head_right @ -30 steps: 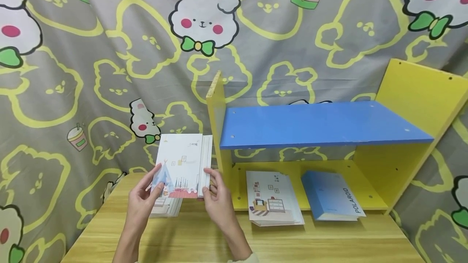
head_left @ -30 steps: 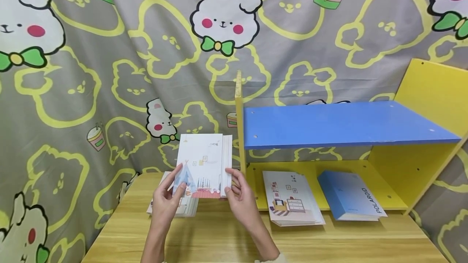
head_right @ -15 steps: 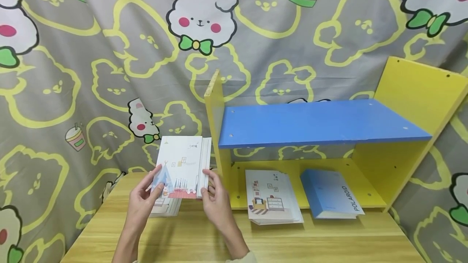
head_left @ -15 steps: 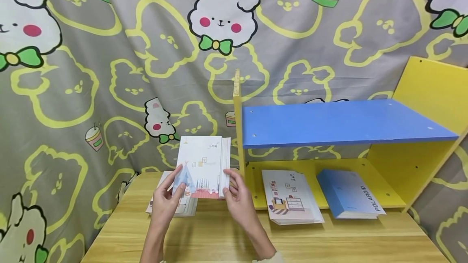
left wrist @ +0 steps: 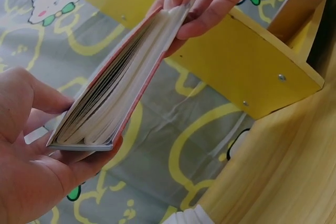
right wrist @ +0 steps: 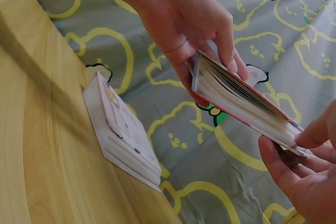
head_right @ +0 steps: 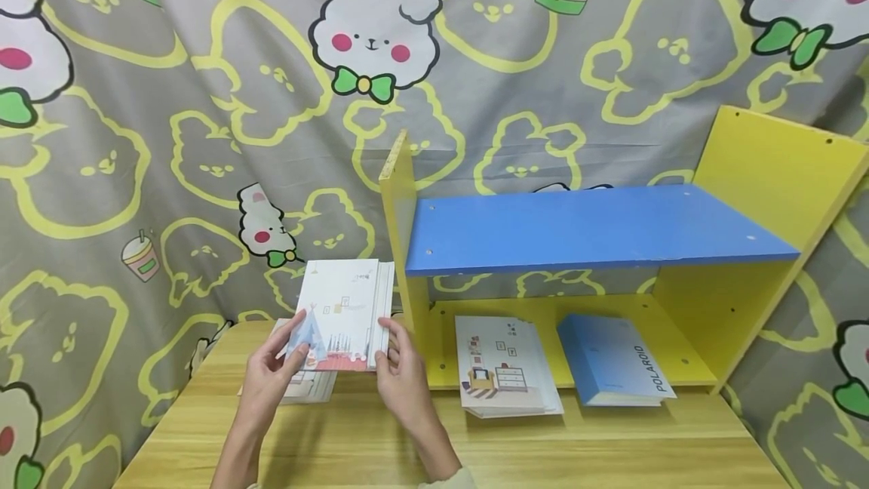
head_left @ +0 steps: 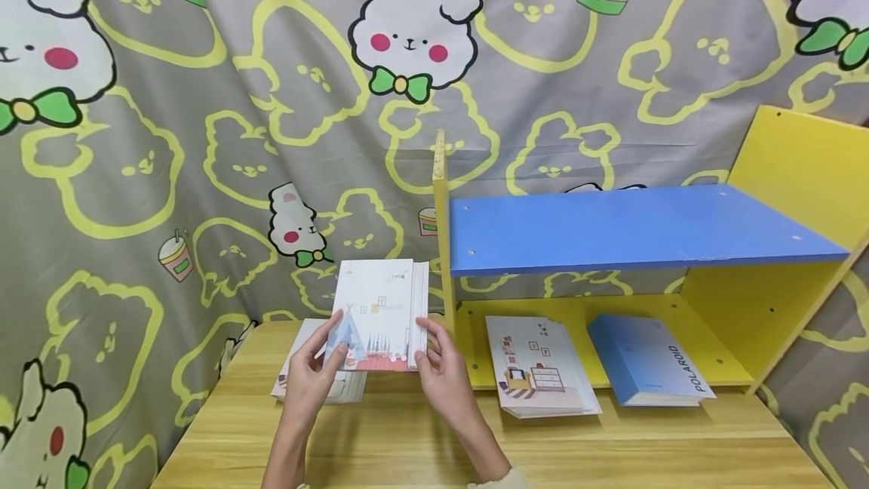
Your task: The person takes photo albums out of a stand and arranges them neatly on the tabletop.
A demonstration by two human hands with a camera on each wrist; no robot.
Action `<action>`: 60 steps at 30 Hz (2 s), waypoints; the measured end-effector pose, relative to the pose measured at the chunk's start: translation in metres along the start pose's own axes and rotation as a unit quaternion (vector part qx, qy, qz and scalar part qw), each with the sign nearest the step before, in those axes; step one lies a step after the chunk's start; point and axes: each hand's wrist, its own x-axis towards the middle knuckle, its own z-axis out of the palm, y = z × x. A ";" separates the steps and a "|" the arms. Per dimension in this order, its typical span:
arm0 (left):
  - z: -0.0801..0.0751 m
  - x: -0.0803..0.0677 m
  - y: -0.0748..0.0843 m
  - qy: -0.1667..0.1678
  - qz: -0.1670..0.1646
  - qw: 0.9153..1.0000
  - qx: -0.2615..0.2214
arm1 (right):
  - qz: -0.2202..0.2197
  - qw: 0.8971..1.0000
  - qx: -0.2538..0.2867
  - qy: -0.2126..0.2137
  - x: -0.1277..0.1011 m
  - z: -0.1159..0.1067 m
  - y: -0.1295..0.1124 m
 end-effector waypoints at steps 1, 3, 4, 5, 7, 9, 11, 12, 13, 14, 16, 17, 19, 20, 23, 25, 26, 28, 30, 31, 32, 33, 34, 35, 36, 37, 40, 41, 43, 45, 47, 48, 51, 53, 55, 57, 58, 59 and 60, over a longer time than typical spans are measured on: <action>0.000 0.000 0.000 0.000 -0.001 1.000 0.001 | 0.002 1.000 -0.002 0.000 0.000 0.000 0.000; 0.000 0.000 -0.001 0.001 -0.007 1.000 0.005 | 0.005 1.000 -0.005 0.000 0.000 0.000 0.001; 0.000 0.000 -0.002 0.001 -0.010 1.000 0.007 | 0.005 1.000 -0.006 0.001 0.000 0.000 0.001; 0.001 0.000 -0.002 0.001 -0.013 1.000 0.008 | 0.007 1.000 -0.007 0.001 -0.001 0.000 0.001; 0.001 0.000 -0.003 0.000 -0.016 1.000 0.012 | 0.008 1.000 -0.009 0.001 -0.001 0.000 0.001; 0.001 0.000 -0.005 -0.002 -0.020 1.000 0.014 | 0.010 1.000 -0.008 0.001 -0.001 0.000 0.002; 0.001 0.000 -0.007 -0.003 -0.024 1.000 0.015 | 0.013 1.000 -0.007 0.001 -0.001 0.001 0.003; 0.001 0.000 -0.008 -0.004 -0.025 1.000 0.015 | 0.014 1.000 -0.005 0.001 -0.001 0.001 0.003; 0.001 0.000 -0.008 -0.004 -0.027 1.000 0.015 | 0.016 1.000 -0.005 0.002 -0.001 0.001 0.004; 0.001 0.000 -0.009 -0.003 -0.028 0.999 0.014 | 0.018 1.000 -0.003 0.002 -0.001 0.001 0.004; 0.001 0.000 -0.009 0.000 -0.029 0.999 0.014 | 0.020 1.000 0.000 0.002 -0.001 0.001 0.006; 0.001 0.000 -0.009 0.001 -0.029 0.999 0.014 | 0.022 1.000 0.002 0.002 -0.001 0.002 0.006; 0.001 0.000 -0.010 0.004 -0.029 0.999 0.013 | 0.025 1.000 0.004 0.002 0.000 0.002 0.007; 0.001 0.000 -0.010 0.005 -0.029 0.999 0.013 | 0.027 1.000 0.006 0.002 0.000 0.002 0.007; 0.001 0.000 -0.011 0.004 -0.031 0.999 0.012 | 0.031 0.999 0.006 0.003 -0.001 0.003 0.008; 0.001 -0.001 -0.012 0.003 -0.034 0.999 0.012 | 0.032 0.999 0.006 0.003 -0.001 0.003 0.008; 0.001 -0.001 -0.012 0.002 -0.036 0.999 0.013 | 0.034 0.999 0.006 0.003 -0.001 0.003 0.009; 0.001 -0.001 -0.013 0.002 -0.038 0.999 0.012 | 0.035 0.999 0.008 0.002 -0.001 0.003 0.009; 0.000 -0.001 -0.013 0.003 -0.038 0.999 0.012 | 0.036 0.999 0.010 0.000 -0.001 0.003 0.010; 0.000 -0.001 -0.014 0.003 -0.038 0.999 0.012 | 0.037 0.999 0.012 -0.001 -0.001 0.003 0.010; 0.000 -0.001 -0.014 0.003 -0.039 0.999 0.012 | 0.037 0.999 0.013 -0.002 -0.001 0.003 0.010; 0.000 -0.001 -0.014 0.002 -0.039 0.999 0.013 | 0.037 0.999 0.014 -0.003 -0.001 0.003 0.010; 0.000 0.000 -0.014 0.002 -0.039 0.999 0.013 | 0.037 0.999 0.015 -0.003 -0.001 0.003 0.011; 0.000 0.000 -0.015 0.002 -0.039 0.999 0.014 | 0.038 0.999 0.015 -0.004 -0.001 0.003 0.011; 0.000 0.000 -0.015 0.001 -0.039 0.999 0.014 | 0.040 0.999 0.015 -0.004 -0.001 0.003 0.012; 0.000 0.000 -0.015 0.001 -0.040 0.999 0.015 | 0.042 0.999 0.015 -0.004 -0.001 0.003 0.012; 0.000 0.000 -0.016 0.001 -0.043 0.999 0.016 | 0.047 0.999 0.012 -0.003 -0.001 0.003 0.013; 0.000 0.000 -0.016 0.002 -0.044 0.999 0.017 | 0.048 0.999 0.010 -0.003 -0.001 0.003 0.014; 0.001 0.001 -0.017 0.002 -0.046 0.999 0.018 | 0.043 0.999 0.008 -0.004 -0.001 0.003 0.015; 0.001 0.001 -0.017 0.003 -0.049 0.999 0.020 | 0.041 0.999 0.005 -0.003 -0.001 0.003 0.016; 0.001 0.001 -0.018 0.003 -0.051 0.998 0.021 | 0.043 0.999 0.004 -0.002 -0.001 0.003 0.016; 0.001 0.001 -0.019 0.003 -0.052 0.998 0.022 | 0.045 0.999 0.004 -0.002 -0.001 0.003 0.016; 0.001 0.000 -0.019 0.002 -0.055 0.998 0.025 | 0.056 0.998 0.005 -0.001 -0.001 0.003 0.017; 0.001 0.000 -0.019 0.001 -0.056 0.998 0.027 | 0.057 0.998 0.008 -0.002 -0.001 0.003 0.017; 0.001 0.000 -0.019 0.000 -0.057 0.998 0.029 | 0.056 0.998 0.011 -0.003 -0.001 0.003 0.018; 0.001 0.000 -0.020 -0.001 -0.060 0.998 0.031 | 0.054 0.998 0.011 -0.005 -0.001 0.004 0.019; 0.001 0.000 -0.020 -0.002 -0.061 0.998 0.031 | 0.054 0.998 0.009 -0.005 -0.001 0.004 0.019; 0.001 0.000 -0.020 -0.002 -0.062 0.998 0.031 | 0.054 0.998 0.008 -0.005 -0.001 0.004 0.020; 0.001 0.000 -0.020 -0.003 -0.063 0.998 0.030 | 0.055 0.998 0.006 -0.006 -0.001 0.004 0.020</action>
